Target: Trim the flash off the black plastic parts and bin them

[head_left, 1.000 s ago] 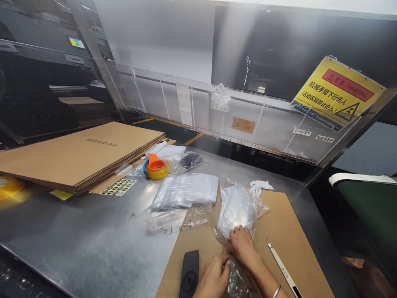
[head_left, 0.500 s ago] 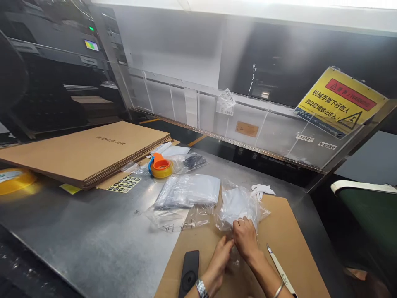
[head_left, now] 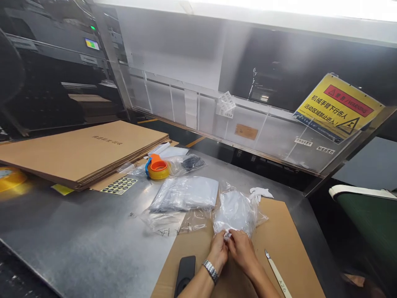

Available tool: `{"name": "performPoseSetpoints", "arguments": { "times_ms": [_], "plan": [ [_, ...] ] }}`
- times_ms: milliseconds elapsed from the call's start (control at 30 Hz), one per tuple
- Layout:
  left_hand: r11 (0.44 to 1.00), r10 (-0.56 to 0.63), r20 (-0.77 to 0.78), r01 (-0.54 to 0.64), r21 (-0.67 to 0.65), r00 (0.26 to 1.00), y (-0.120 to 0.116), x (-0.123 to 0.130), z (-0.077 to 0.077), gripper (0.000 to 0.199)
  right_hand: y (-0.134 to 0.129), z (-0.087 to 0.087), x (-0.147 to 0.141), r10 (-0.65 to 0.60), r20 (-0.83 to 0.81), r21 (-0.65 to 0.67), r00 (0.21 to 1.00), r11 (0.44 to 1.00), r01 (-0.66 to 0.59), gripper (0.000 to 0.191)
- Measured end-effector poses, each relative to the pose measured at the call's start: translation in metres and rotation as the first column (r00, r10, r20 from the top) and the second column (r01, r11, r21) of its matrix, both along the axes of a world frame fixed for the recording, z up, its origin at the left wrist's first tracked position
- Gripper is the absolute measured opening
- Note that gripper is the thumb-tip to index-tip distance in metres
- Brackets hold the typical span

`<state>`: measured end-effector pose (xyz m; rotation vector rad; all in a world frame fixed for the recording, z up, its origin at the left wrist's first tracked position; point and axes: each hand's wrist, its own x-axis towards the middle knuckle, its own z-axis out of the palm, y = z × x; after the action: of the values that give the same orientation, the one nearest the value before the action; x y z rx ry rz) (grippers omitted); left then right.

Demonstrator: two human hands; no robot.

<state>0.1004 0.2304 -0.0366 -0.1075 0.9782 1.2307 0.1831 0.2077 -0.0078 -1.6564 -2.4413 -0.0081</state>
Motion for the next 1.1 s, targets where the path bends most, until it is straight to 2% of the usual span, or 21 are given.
{"name": "performPoseSetpoints", "arguments": {
  "times_ms": [167, 267, 333, 367, 433, 533, 633, 733, 833, 1000, 1100],
  "plan": [
    [0.999, -0.054, -0.149, 0.054, -0.004, 0.987, 0.001, -0.002, -0.004, 0.025, 0.003, -0.002, 0.005, -0.063, 0.003, 0.016, 0.998, 0.998, 0.063, 0.032],
    [0.992, -0.091, -0.282, 0.111, 0.057, 0.955, -0.004, -0.005, 0.001, 0.021, 0.004, -0.010, 0.001, -0.079, 0.058, 0.011, 0.995, 0.997, 0.079, 0.038],
    [0.983, -0.088, -0.401, 0.145, 0.114, 0.912, -0.014, -0.010, 0.005, 0.017, 0.004, -0.016, -0.002, -0.098, 0.104, 0.017, 0.990, 0.995, 0.096, 0.035],
    [0.976, -0.079, -0.468, 0.163, 0.141, 0.880, -0.021, -0.013, 0.007, 0.018, 0.005, -0.019, -0.003, -0.104, 0.125, 0.023, 0.987, 0.994, 0.102, 0.032],
    [0.962, -0.050, -0.613, 0.204, 0.184, 0.788, -0.035, -0.022, 0.013, 0.034, 0.005, -0.024, -0.006, -0.107, 0.162, 0.035, 0.981, 0.994, 0.103, 0.027],
    [0.923, 0.034, -0.817, 0.296, 0.246, 0.575, -0.046, -0.034, 0.025, 0.055, 0.005, -0.032, -0.010, -0.092, 0.204, 0.047, 0.975, 0.995, 0.085, 0.026],
    [0.837, 0.133, -0.922, 0.457, 0.301, 0.365, -0.037, -0.038, 0.037, 0.052, 0.001, -0.039, -0.014, -0.080, 0.244, 0.055, 0.967, 0.996, 0.069, 0.025],
    [0.756, 0.195, -0.954, 0.585, 0.294, 0.228, -0.017, -0.036, 0.043, 0.035, -0.005, -0.043, -0.015, -0.060, 0.275, 0.063, 0.960, 0.997, 0.045, 0.024],
    [0.728, 0.248, -0.957, 0.623, 0.287, 0.152, 0.001, -0.039, 0.042, 0.006, -0.009, -0.042, -0.011, -0.046, 0.294, 0.072, 0.955, 0.997, 0.026, 0.025],
    [0.815, 0.323, -0.942, 0.481, 0.324, 0.088, 0.012, -0.065, 0.038, 0.021, -0.011, -0.039, -0.007, -0.056, 0.261, 0.082, 0.964, 0.996, 0.036, 0.030],
    [0.821, 0.335, -0.940, 0.469, 0.325, 0.066, 0.010, -0.078, 0.037, 0.022, -0.011, -0.035, -0.008, -0.058, 0.228, 0.074, 0.972, 0.996, 0.042, 0.029]
  ]
}}
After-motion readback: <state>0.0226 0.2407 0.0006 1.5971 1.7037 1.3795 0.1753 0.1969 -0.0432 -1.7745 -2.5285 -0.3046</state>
